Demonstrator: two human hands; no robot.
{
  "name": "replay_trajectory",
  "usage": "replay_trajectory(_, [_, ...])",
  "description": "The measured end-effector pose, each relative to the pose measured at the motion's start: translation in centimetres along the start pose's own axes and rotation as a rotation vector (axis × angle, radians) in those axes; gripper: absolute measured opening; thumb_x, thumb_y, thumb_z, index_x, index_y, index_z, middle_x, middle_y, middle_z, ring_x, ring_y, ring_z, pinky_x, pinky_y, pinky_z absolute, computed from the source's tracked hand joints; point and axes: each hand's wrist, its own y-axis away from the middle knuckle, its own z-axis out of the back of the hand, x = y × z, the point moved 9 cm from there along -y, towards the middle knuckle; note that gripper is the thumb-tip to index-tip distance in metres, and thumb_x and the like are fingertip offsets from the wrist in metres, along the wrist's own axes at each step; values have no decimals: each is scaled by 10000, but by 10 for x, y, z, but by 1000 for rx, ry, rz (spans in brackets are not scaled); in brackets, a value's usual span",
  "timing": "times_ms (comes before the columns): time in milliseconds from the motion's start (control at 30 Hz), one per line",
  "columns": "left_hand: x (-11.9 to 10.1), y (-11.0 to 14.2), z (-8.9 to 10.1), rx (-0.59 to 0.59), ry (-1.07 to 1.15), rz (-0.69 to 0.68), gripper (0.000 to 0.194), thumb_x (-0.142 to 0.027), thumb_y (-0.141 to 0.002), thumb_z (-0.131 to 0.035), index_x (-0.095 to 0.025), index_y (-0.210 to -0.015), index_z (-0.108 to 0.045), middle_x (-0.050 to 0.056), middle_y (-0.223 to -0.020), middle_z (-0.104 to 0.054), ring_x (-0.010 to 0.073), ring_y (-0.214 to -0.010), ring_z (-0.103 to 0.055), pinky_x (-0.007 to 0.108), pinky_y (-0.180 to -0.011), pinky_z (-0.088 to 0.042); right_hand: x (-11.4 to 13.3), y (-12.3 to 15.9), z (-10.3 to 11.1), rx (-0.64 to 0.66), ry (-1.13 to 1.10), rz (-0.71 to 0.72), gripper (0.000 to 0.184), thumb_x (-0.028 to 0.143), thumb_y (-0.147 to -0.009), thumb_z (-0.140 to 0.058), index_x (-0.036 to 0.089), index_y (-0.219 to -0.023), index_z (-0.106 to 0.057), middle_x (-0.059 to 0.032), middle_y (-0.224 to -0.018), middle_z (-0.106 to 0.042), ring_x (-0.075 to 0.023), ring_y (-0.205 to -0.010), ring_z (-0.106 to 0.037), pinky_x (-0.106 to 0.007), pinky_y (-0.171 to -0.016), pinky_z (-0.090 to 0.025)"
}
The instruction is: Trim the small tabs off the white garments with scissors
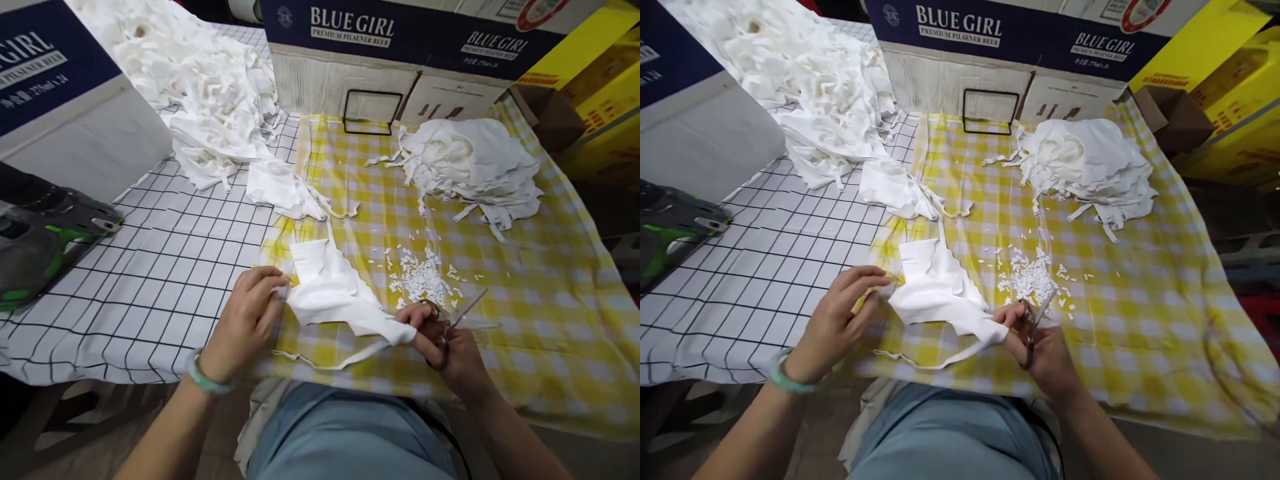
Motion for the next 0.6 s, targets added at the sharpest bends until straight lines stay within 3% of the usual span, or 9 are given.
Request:
replay_trajectory(100, [10, -39, -13, 35, -167, -85, 295, -64, -875, -455, -147, -1104, -621, 144, -1185, -590, 263, -1147, -519, 446, -1013, -431, -4, 13, -16, 146, -4, -64, 137, 253, -831, -685, 202, -766, -576, -41, -830, -651, -173, -783, -631, -275, -727, -508])
replay_trajectory(200, [0, -91, -57, 243, -289, -184, 394, 8, -813, -428, -155, -1115, -620, 152, -1363, -511, 312, -1290, -396, 506, -1069, -353, -13, 25, -37, 271, -6, -126, 137, 267, -847, -672, 193, -779, -580, -48, -823, -646, -174, -772, -621, -286, -728, -497])
replay_trajectory(267, [-12, -119, -81, 359, -315, -256, 360, 10, -789, -449, -175, -1026, -647, 133, -1249, -600, 318, -1211, -464, 515, -1008, -389, -16, 30, -41, 267, -10, -121, 155, 288, -853, -665, 188, -769, -580, -47, -805, -639, -179, -761, -615, -289, -719, -493])
replay_trajectory(333, [-19, -136, -90, 402, -316, -304, 257, -3, -757, -498, -166, -884, -650, 119, -983, -673, 297, -1010, -559, 493, -904, -444, -17, 31, -36, 215, -7, -92, 189, 317, -851, -665, 183, -747, -581, -51, -786, -636, -187, -740, -614, -292, -700, -493])
replay_trajectory(400, [-19, -143, -87, 414, -302, -319, 162, -13, -704, -549, -159, -746, -605, 96, -788, -650, 266, -849, -575, 457, -819, -469, -14, 30, -25, 133, -10, -61, 214, 338, -841, -671, 179, -732, -578, -58, -777, -635, -191, -717, -615, -288, -666, -490])
replay_trajectory(467, [-15, -141, -72, 395, -251, -310, 140, -33, -677, -573, -169, -667, -541, 76, -728, -618, 239, -786, -562, 412, -778, -474, -10, 27, -14, 78, -13, -32, 231, 346, -824, -689, 177, -718, -573, -62, -765, -629, -192, -699, -611, -286, -638, -486])
replay_trajectory(600, [-4, -120, -14, 224, -63, -192, 90, -116, -797, -493, -190, -748, -477, 56, -805, -588, 194, -801, -551, 344, -762, -479, 0, 12, -12, 112, 27, -8, 171, 316, -824, -697, 186, -773, -597, -80, -853, -667, -220, -801, -648, -331, -741, -524])
